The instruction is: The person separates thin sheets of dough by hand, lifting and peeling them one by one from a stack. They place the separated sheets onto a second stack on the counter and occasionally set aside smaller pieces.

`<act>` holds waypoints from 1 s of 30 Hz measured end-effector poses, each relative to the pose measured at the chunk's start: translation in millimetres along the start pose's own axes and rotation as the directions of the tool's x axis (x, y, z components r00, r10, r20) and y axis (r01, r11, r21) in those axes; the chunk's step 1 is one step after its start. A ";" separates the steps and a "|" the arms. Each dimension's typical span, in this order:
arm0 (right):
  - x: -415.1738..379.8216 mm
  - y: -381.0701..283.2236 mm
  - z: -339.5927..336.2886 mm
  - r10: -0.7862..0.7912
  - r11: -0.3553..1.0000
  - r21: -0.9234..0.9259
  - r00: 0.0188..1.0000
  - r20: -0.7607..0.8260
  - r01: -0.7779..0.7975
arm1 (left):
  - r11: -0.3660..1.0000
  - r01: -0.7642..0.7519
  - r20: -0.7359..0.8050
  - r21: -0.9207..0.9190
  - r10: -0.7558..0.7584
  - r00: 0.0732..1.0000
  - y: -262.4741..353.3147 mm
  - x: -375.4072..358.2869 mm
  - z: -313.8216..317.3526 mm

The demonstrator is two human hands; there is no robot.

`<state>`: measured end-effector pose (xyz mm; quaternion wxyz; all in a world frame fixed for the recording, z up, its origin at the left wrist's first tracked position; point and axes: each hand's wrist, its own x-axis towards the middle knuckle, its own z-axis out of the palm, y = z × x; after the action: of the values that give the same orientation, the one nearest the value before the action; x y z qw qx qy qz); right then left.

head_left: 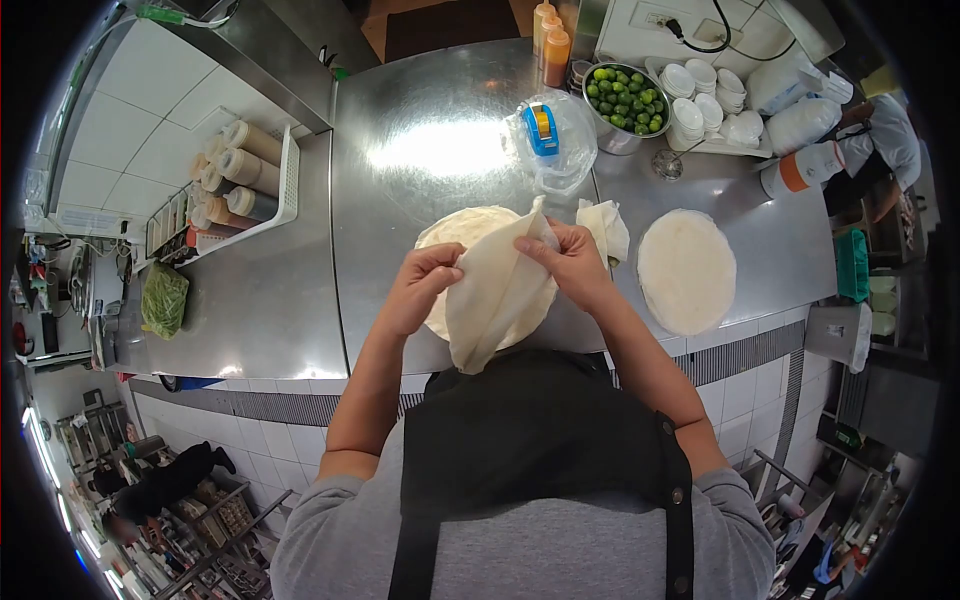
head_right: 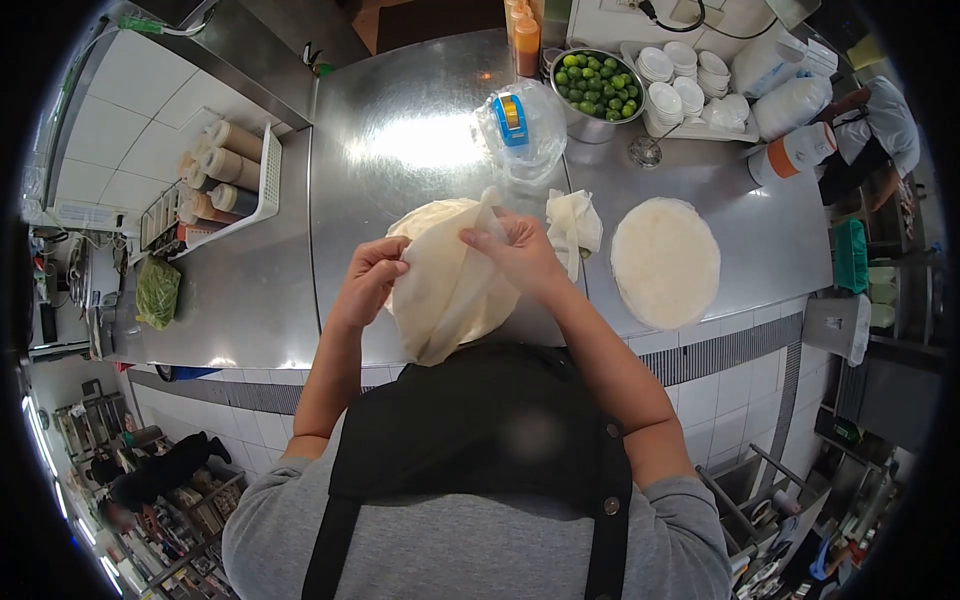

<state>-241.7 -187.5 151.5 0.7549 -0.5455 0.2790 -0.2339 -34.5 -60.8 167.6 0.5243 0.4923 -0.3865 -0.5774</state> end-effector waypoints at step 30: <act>16.9 34.4 -6.3 -0.047 0.937 0.339 0.993 -0.103 0.080 | 0.884 -0.125 -0.185 0.450 0.229 0.956 36.0 9.9 39.0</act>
<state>-231.9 -192.7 114.3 0.8164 -0.4029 0.2512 -0.3286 -64.1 -78.7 209.1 0.4940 0.6232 -0.4845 -0.3646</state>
